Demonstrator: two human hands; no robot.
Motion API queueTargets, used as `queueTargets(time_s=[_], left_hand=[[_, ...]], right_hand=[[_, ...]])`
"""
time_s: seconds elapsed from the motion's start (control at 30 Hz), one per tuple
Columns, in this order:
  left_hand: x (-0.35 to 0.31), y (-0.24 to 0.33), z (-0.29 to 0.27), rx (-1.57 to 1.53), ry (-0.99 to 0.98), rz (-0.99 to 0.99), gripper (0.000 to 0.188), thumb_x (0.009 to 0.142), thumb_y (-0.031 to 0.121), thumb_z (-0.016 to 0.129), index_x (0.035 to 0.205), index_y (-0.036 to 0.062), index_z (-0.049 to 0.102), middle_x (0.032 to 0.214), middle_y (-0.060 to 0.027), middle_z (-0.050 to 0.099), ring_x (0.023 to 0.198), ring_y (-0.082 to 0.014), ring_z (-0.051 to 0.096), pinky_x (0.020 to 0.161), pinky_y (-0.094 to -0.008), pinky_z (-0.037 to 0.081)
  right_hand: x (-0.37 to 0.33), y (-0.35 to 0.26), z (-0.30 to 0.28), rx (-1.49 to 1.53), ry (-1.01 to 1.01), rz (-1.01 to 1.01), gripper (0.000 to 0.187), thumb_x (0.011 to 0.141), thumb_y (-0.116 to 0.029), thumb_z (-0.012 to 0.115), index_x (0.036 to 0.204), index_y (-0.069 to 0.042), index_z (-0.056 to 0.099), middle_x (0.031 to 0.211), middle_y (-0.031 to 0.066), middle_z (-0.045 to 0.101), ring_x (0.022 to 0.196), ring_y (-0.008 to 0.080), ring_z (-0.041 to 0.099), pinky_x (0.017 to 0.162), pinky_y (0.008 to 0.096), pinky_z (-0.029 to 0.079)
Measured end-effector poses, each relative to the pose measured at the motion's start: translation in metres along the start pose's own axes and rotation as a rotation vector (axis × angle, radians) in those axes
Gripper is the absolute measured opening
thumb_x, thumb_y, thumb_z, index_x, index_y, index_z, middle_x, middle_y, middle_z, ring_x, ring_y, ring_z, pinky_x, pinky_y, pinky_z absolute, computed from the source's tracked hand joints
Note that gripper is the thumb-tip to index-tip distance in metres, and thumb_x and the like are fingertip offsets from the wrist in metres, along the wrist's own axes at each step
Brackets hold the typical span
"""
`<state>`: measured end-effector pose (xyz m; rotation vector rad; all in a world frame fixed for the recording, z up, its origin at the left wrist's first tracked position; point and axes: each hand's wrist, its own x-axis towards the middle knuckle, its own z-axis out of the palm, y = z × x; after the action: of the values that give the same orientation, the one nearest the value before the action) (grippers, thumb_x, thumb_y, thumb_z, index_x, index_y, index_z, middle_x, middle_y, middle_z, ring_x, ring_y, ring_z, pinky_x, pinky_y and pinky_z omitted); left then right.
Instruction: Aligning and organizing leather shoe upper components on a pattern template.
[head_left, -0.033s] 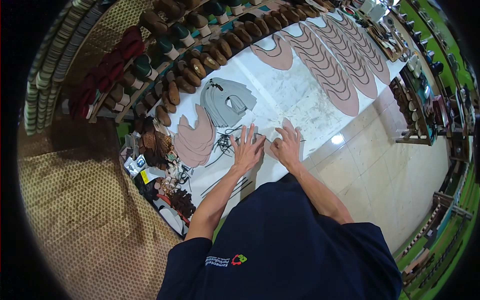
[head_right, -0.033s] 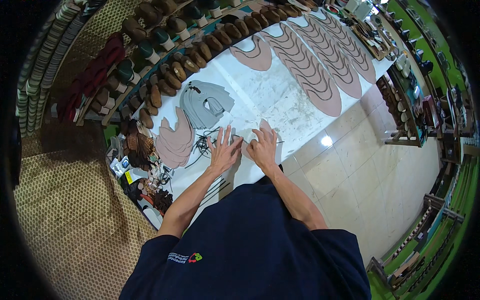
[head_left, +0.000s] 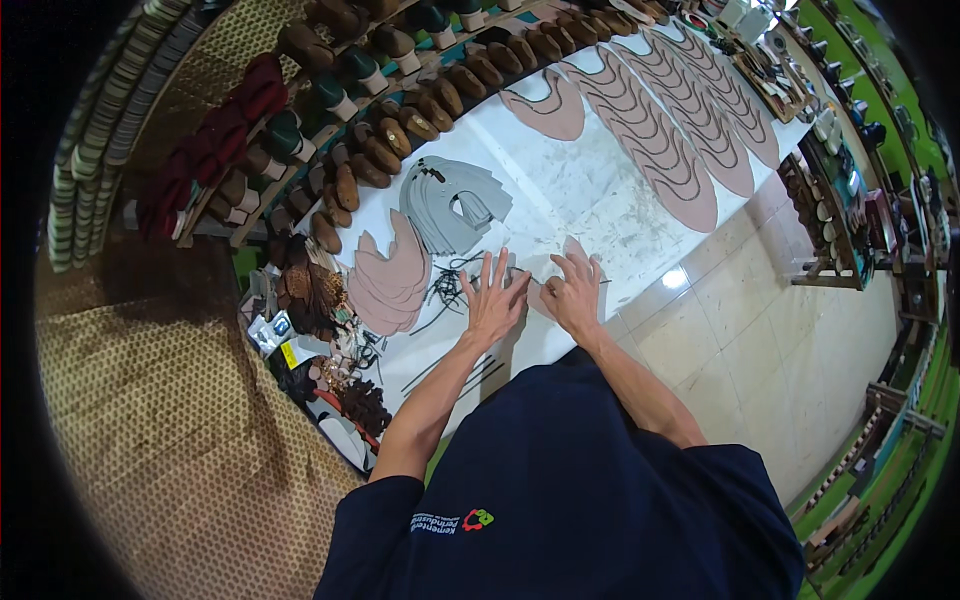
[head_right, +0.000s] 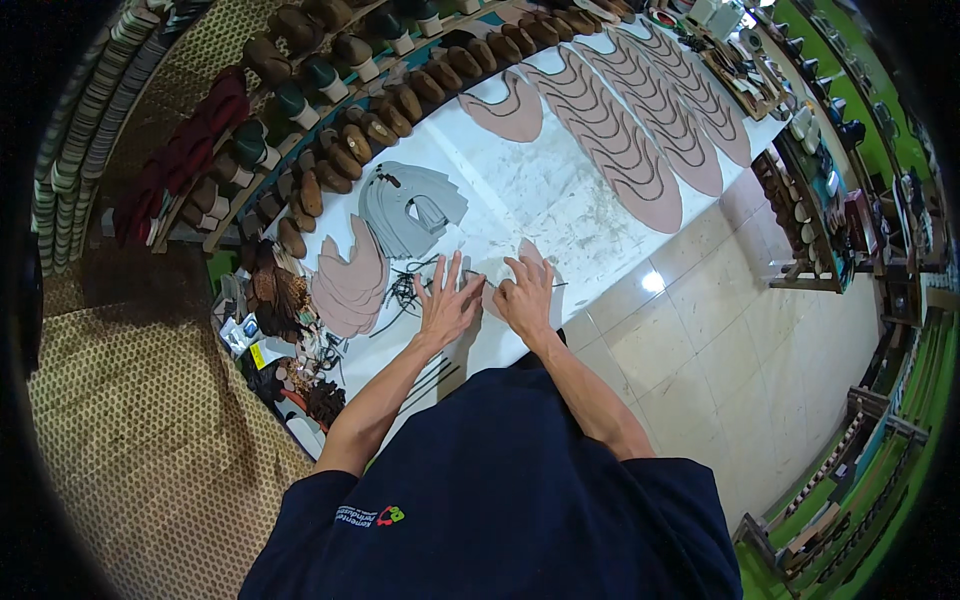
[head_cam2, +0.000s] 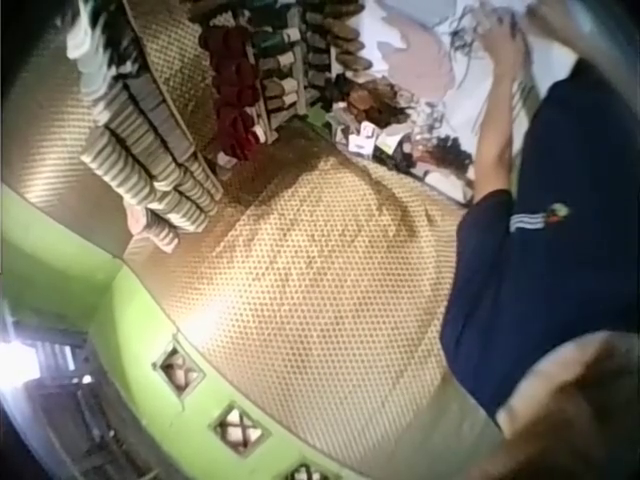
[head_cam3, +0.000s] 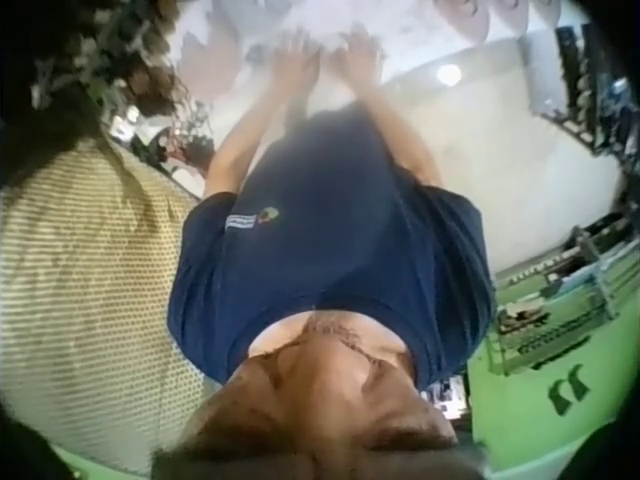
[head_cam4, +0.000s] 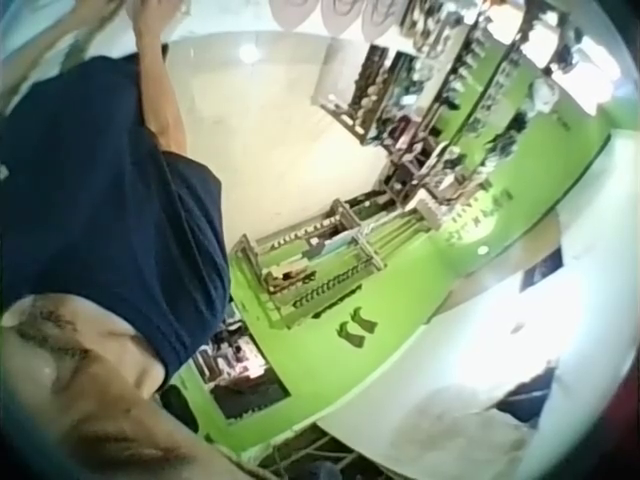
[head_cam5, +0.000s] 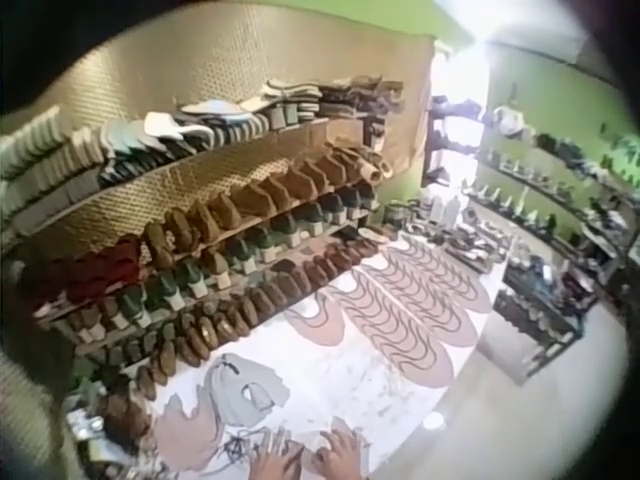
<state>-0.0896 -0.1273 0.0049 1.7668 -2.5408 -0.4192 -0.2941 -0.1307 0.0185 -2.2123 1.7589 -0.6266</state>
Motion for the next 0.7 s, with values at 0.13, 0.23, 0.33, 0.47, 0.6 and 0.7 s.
queueTargets(time_s=[0.13, 0.23, 0.33, 0.47, 0.6, 0.7], left_hand=[[-0.001, 0.001, -0.002, -0.05, 0.069, 0.017, 0.05, 0.098, 0.036, 0.067, 0.147, 0.037, 0.061, 0.179, -0.0109, 0.013, 0.163, -0.0392, 0.009, 0.114, -0.0824, 0.01], [0.0, 0.001, -0.003, -0.079, 0.078, -0.008, 0.048, 0.098, 0.036, 0.067, 0.145, 0.0366, 0.063, 0.179, -0.0107, 0.013, 0.163, -0.0393, 0.009, 0.114, -0.0822, 0.01], [0.0, 0.004, -0.002, -0.072, 0.009, -0.061, 0.05, 0.099, 0.043, 0.065, 0.149, 0.0393, 0.061, 0.18, -0.0108, 0.008, 0.163, -0.0387, 0.008, 0.115, -0.0818, 0.008], [0.0, 0.007, 0.0, -0.135, 0.038, -0.09, 0.049, 0.097, 0.051, 0.068, 0.144, 0.0388, 0.066, 0.179, -0.0102, 0.01, 0.163, -0.0382, 0.008, 0.115, -0.082, 0.007], [-0.001, 0.008, 0.001, -0.144, 0.049, -0.092, 0.049, 0.096, 0.053, 0.069, 0.143, 0.0389, 0.067, 0.179, -0.0107, 0.012, 0.163, -0.0382, 0.008, 0.115, -0.0819, 0.006], [0.0, 0.007, -0.001, -0.144, 0.047, -0.097, 0.049, 0.096, 0.054, 0.068, 0.143, 0.0393, 0.067, 0.179, -0.0109, 0.012, 0.163, -0.0382, 0.009, 0.116, -0.0814, 0.006]], right_hand=[[-0.002, 0.003, 0.005, 0.021, -0.004, 0.021, 0.023, 0.086, -0.031, 0.08, 0.09, -0.009, 0.084, 0.143, 0.0067, 0.062, 0.141, 0.0328, 0.047, 0.121, 0.0627, 0.025], [-0.001, -0.001, 0.005, 0.023, 0.021, 0.049, 0.023, 0.086, -0.033, 0.08, 0.092, -0.011, 0.085, 0.144, 0.0061, 0.062, 0.141, 0.0328, 0.047, 0.121, 0.0614, 0.026], [-0.008, 0.0, -0.003, 0.129, 0.085, 0.069, 0.02, 0.086, -0.03, 0.08, 0.092, -0.012, 0.086, 0.144, 0.0063, 0.061, 0.143, 0.0326, 0.046, 0.122, 0.0603, 0.026], [-0.027, 0.02, -0.008, 0.056, -0.035, -0.018, 0.02, 0.085, -0.029, 0.083, 0.097, -0.013, 0.085, 0.146, 0.0064, 0.06, 0.144, 0.0318, 0.046, 0.121, 0.0582, 0.027], [-0.027, 0.02, -0.002, 0.101, -0.065, 0.046, 0.014, 0.085, -0.025, 0.081, 0.09, -0.011, 0.082, 0.148, 0.0079, 0.058, 0.146, 0.0331, 0.044, 0.122, 0.0621, 0.022], [-0.02, 0.015, -0.004, 0.12, -0.046, 0.102, 0.012, 0.083, -0.022, 0.08, 0.084, -0.011, 0.079, 0.148, 0.0082, 0.058, 0.147, 0.0338, 0.042, 0.121, 0.066, 0.018]])
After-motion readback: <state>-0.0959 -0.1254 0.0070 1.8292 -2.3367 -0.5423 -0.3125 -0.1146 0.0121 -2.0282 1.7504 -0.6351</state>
